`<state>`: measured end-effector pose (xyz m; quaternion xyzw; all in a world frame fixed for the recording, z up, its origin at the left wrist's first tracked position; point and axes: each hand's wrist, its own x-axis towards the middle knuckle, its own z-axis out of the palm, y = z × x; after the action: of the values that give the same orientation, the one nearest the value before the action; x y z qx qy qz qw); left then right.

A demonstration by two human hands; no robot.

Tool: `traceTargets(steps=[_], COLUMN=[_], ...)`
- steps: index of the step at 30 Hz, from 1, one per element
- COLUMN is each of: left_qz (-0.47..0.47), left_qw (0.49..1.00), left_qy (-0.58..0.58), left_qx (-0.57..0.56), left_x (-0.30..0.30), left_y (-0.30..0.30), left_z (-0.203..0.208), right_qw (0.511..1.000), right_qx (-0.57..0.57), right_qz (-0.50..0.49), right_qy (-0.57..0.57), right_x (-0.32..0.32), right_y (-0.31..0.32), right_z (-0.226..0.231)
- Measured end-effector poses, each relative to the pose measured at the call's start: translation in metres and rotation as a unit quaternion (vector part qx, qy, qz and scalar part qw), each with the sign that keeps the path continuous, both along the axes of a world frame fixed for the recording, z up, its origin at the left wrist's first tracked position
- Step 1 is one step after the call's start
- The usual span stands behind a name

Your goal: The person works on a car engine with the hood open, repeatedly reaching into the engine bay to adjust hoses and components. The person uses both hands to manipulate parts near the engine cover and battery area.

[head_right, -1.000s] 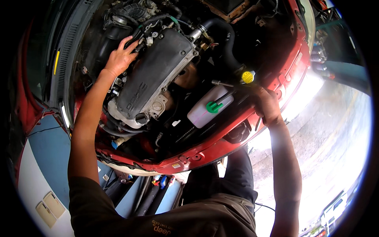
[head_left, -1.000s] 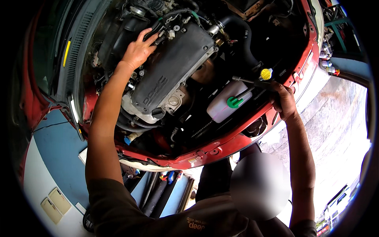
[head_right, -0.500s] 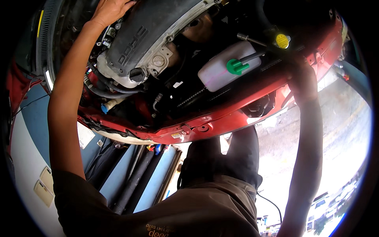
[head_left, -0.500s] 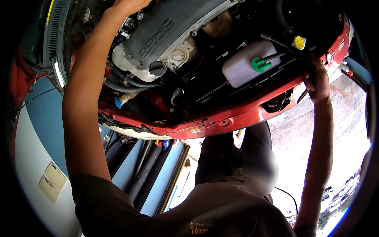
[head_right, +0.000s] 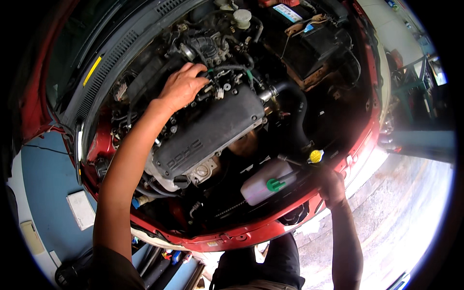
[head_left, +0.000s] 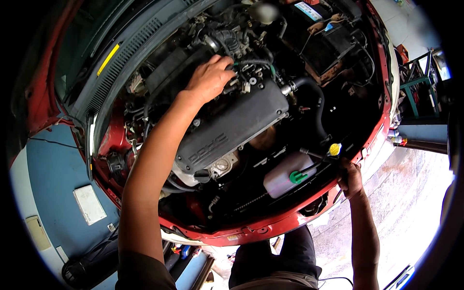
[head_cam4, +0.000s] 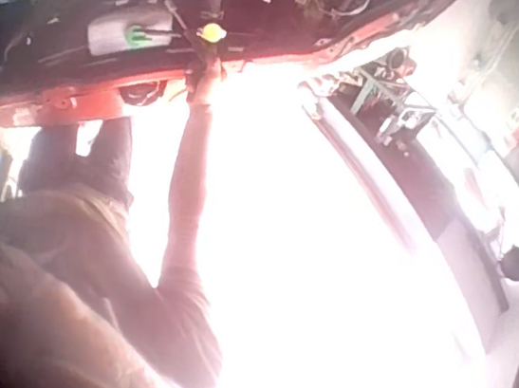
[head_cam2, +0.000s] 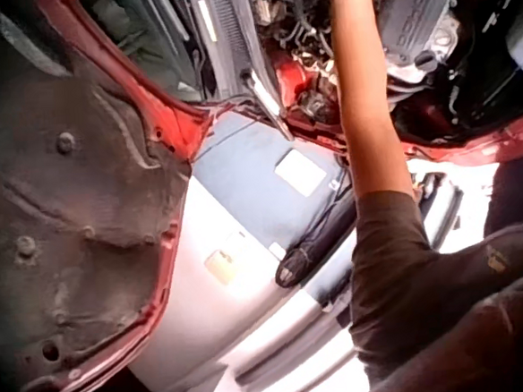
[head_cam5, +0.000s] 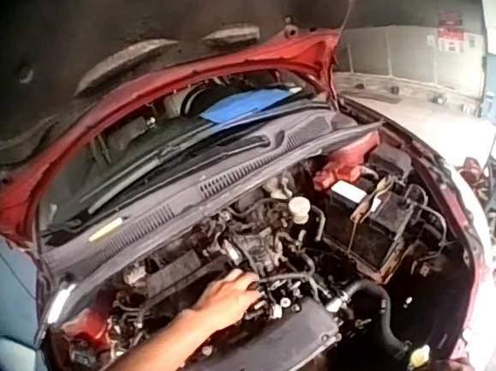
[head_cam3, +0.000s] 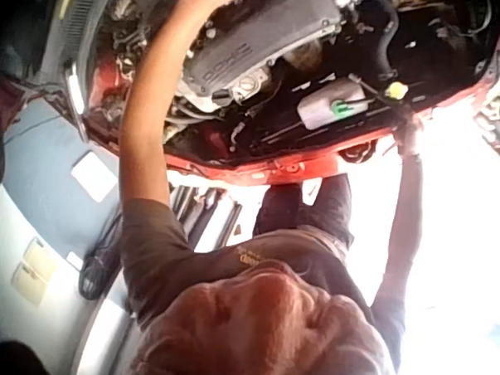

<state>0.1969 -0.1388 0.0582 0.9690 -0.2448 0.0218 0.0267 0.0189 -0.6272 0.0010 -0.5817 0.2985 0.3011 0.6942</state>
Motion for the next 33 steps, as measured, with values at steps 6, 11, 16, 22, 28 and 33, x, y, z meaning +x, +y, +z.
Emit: traceTargets(steps=[6, 11, 16, 22, 28, 33], left_qz=[-0.125, -0.143, -0.163, -0.205, -0.206, -0.187], left_qw=[0.988, 0.982, 0.979, 0.967, 0.976, 0.978], left_qy=[0.003, 0.074, 0.098, 0.139, 0.065, 0.08], left_qx=[0.093, 0.094, 0.074, 0.06, 0.032, 0.051], left_x=[0.04, 0.057, 0.062, 0.069, 0.06, 0.061], left_y=[-0.008, -0.016, -0.012, -0.012, 0.0, -0.008], left_z=[-0.009, -0.021, -0.022, -0.018, -0.04, -0.035], right_qw=[1.0, 1.0, 1.0, 0.999, 1.0, 1.0], right_qx=[0.003, 0.006, 0.016, 0.014, 0.007, -0.015], right_qz=[-0.016, -0.018, -0.022, -0.03, -0.022, -0.008], right_qy=[-0.01, 0.003, 0.005, -0.009, 0.007, 0.005], right_x=[0.0, 0.002, 0.005, 0.003, 0.006, 0.004], right_y=[0.003, 0.003, 0.004, 0.004, 0.007, 0.003], right_z=[0.006, 0.009, 0.01, 0.011, 0.012, 0.01])
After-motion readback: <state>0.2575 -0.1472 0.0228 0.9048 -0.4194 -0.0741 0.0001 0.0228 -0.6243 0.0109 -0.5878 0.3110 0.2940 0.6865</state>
